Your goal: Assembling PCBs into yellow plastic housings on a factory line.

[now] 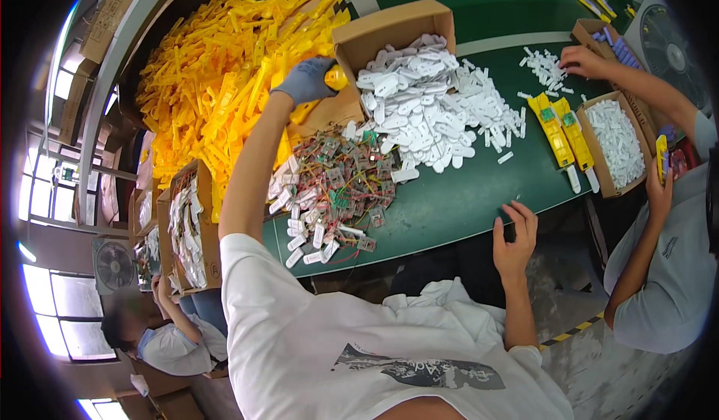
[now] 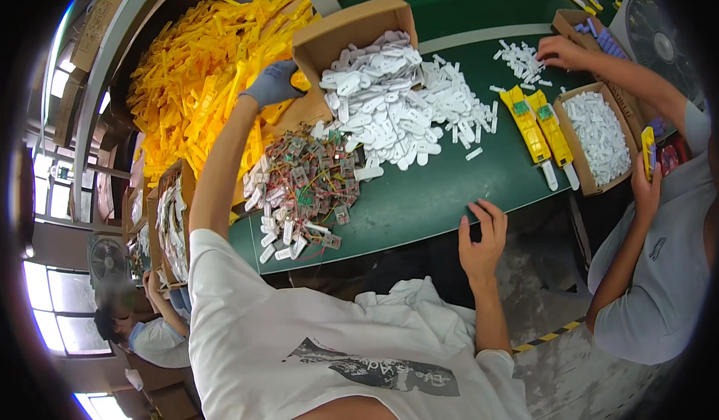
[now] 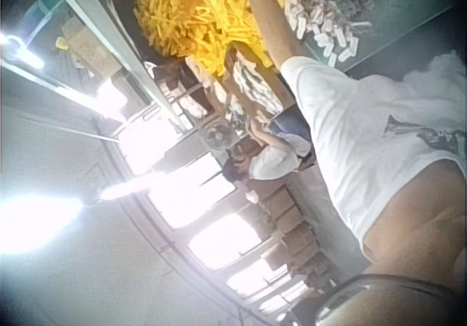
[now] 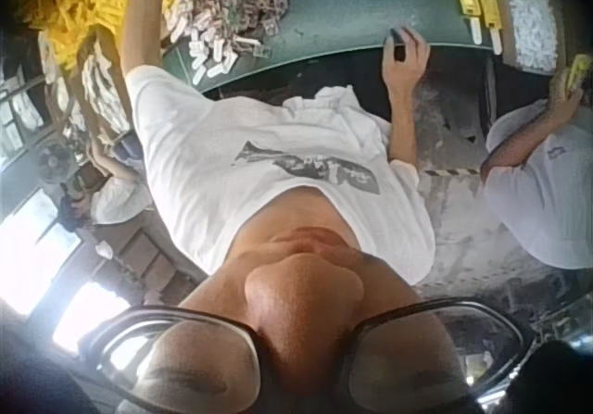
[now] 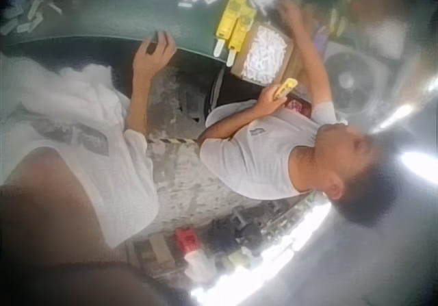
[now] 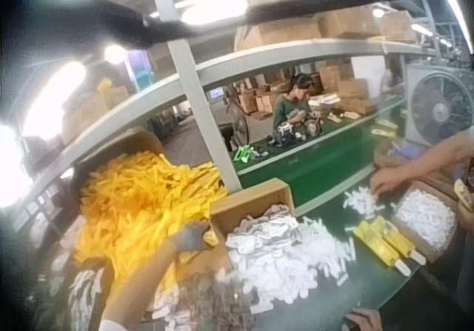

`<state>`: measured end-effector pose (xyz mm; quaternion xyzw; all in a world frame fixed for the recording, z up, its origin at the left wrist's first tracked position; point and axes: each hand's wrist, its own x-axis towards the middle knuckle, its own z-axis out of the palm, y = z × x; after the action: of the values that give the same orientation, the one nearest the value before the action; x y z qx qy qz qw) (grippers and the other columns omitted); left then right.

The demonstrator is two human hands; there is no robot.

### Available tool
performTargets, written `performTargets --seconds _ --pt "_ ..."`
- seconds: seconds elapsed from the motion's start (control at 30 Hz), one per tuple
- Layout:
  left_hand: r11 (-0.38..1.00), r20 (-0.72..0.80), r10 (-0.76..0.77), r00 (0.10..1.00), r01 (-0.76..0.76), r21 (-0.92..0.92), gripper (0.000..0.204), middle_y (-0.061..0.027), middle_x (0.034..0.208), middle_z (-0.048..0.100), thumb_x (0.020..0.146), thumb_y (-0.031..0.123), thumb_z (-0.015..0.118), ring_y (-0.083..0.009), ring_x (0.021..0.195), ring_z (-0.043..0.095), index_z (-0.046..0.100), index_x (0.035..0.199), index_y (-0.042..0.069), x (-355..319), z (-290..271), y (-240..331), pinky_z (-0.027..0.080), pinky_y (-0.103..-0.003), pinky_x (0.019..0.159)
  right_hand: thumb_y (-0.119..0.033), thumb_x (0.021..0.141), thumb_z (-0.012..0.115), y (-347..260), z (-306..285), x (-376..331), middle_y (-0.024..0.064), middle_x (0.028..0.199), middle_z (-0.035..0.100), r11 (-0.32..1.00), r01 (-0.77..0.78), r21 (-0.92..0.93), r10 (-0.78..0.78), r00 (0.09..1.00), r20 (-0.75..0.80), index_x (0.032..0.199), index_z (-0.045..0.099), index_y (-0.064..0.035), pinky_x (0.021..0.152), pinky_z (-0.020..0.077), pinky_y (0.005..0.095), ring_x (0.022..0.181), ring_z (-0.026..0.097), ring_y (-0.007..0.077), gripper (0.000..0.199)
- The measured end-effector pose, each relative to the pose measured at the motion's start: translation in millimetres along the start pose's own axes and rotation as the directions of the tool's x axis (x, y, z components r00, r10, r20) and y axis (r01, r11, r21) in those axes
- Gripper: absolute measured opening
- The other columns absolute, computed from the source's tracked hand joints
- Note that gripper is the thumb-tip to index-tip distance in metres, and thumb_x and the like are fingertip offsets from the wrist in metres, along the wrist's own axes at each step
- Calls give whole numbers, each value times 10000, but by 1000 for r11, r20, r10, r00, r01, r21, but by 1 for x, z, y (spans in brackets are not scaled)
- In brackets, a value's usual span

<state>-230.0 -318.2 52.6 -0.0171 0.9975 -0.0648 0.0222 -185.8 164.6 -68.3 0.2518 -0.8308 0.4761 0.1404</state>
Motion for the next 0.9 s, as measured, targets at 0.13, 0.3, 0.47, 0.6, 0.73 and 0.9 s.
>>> performTargets --seconds 0.13,0.3,0.47,0.6,0.73,0.9 --pt "940 -143 -55 988 3 -340 488 -149 998 634 686 203 755 -267 944 604 552 1086 11 -32 -45 17 449 -320 856 -16 750 635 -6 7 11 120 1030 585 999 27 29 -27 1000 -8 977 615 -24 835 437 378 940 551 302 227" --pt "408 -571 -564 596 -399 -821 294 -94 918 645 759 52 697 -161 833 625 576 1021 -10 -99 -59 23 493 -283 740 -55 750 656 -42 32 40 111 1007 591 931 4 365 -121 947 297 984 609 -17 766 482 332 872 600 286 242" --pt "134 -323 -848 420 -420 -898 173 -57 764 564 870 184 579 -189 696 590 519 946 41 -182 -59 147 507 -320 711 -101 735 681 -57 88 73 82 1002 588 900 343 268 -420 846 329 968 622 -53 776 474 354 865 585 277 245" --pt "-506 232 -715 660 -258 -823 296 -91 835 590 819 202 637 -225 723 605 508 1035 47 -238 4 269 514 -355 648 -121 768 653 -53 130 86 70 951 607 760 644 82 -593 636 494 958 637 -74 772 458 362 844 582 266 196" --pt "-791 440 -430 788 -95 -604 352 -144 1000 604 842 79 596 -267 831 642 465 1163 17 -256 45 365 539 -381 734 -134 835 552 -74 117 113 78 803 623 747 594 299 -662 620 420 859 635 -74 686 473 371 757 591 276 106" --pt "-777 318 113 941 284 -562 457 -110 1014 593 812 53 647 -205 914 598 435 1216 31 -264 42 407 483 -329 802 -187 852 555 -125 77 168 140 784 654 914 278 297 -345 916 204 983 639 -87 625 494 400 711 626 323 185"
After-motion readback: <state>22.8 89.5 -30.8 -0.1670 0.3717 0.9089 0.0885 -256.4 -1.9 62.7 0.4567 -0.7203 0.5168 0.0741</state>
